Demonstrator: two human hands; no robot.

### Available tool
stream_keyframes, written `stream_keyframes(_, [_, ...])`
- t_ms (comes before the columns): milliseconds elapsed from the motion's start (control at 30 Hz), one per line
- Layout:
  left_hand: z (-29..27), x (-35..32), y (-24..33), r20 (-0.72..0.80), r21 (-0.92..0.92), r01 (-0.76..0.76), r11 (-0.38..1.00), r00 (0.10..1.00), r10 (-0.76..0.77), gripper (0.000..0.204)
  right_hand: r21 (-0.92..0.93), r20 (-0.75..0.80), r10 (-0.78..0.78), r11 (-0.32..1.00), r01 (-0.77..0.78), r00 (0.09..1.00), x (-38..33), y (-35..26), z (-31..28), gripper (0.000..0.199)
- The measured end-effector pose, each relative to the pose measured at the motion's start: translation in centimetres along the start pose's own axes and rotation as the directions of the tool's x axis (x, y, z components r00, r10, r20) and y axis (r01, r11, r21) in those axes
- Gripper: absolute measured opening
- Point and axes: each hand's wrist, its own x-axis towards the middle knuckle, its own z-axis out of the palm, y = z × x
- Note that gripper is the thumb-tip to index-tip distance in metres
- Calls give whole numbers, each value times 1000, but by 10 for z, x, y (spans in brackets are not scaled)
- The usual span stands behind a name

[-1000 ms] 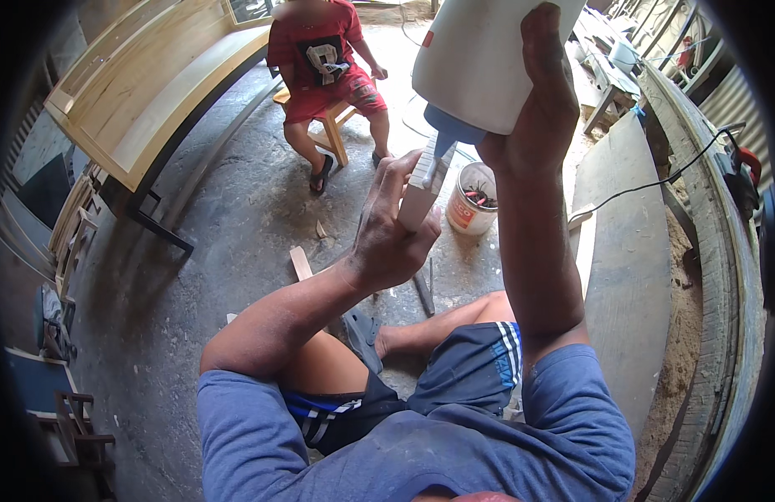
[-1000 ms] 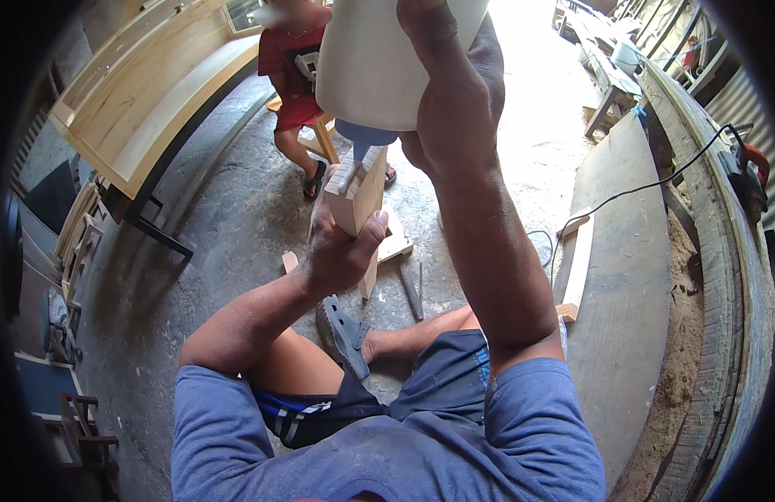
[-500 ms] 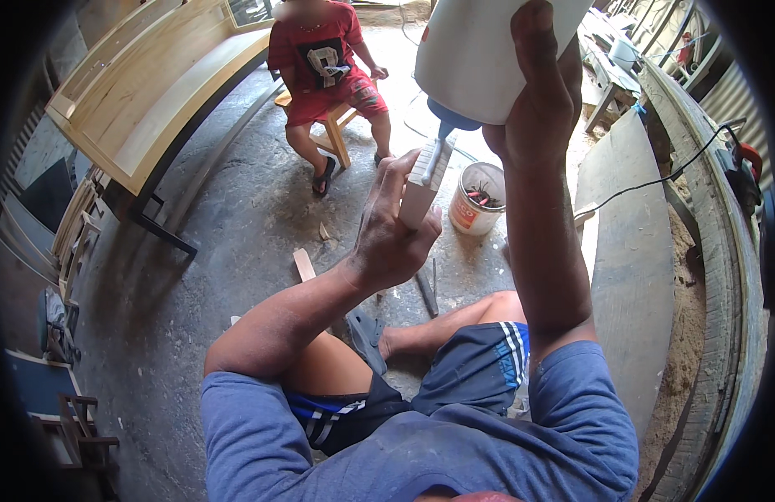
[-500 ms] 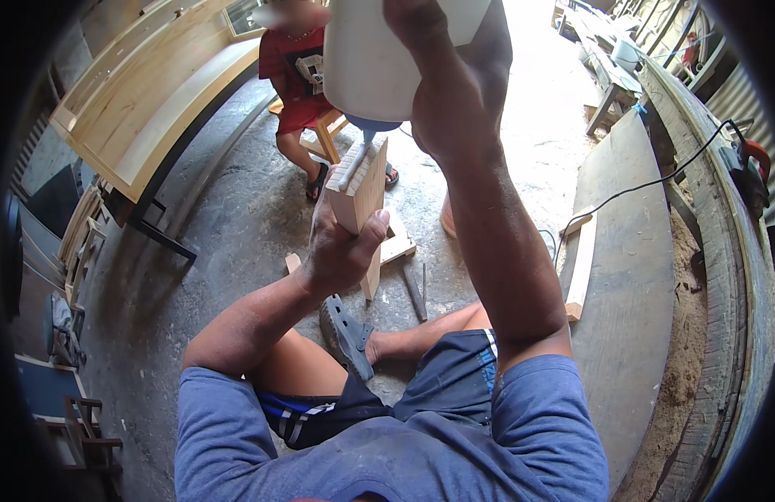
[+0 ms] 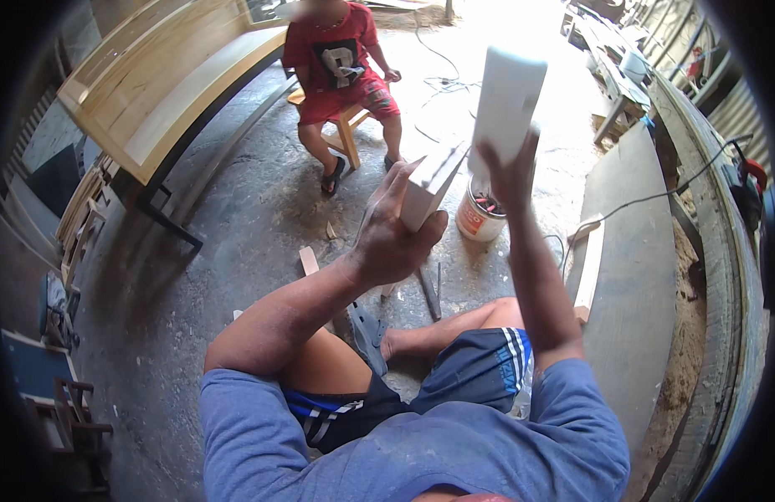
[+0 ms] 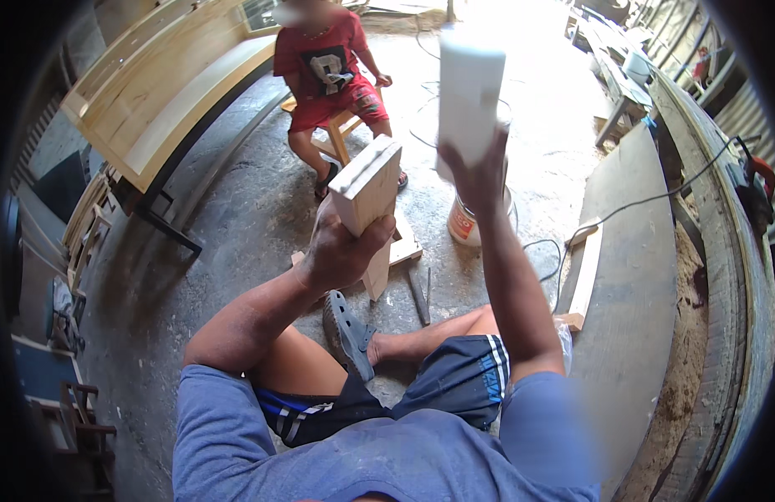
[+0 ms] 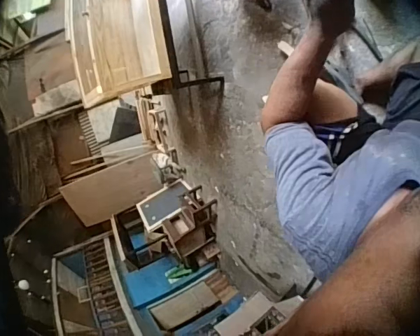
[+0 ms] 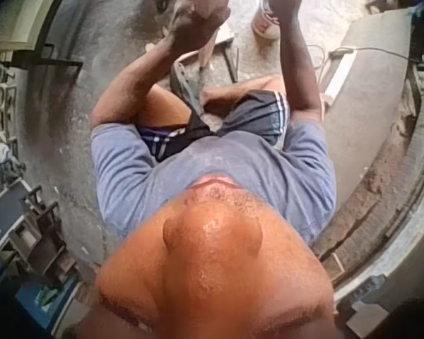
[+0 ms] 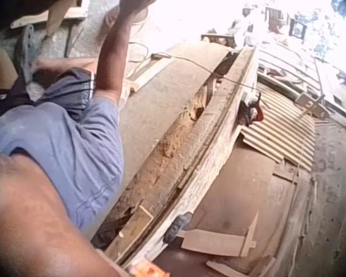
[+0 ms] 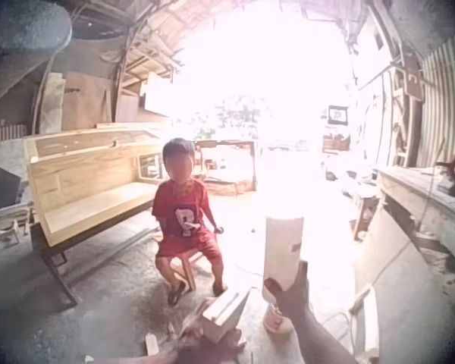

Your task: Apply glue and hammer nails to join wooden pieces for a piece of furniture.

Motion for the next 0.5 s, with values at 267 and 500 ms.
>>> stream_keyframes(267, [-31, 31, -32, -112, 217, -12, 976, 993, 37, 27, -705, 328, 757, 594, -386, 565, -218, 144, 0, 66])
stream_keyframes(500, [20, 93, -63, 177, 294, -48, 955, 984, -5, 59, 568, 564, 53, 699, -433, 824, -87, 50, 35, 88])
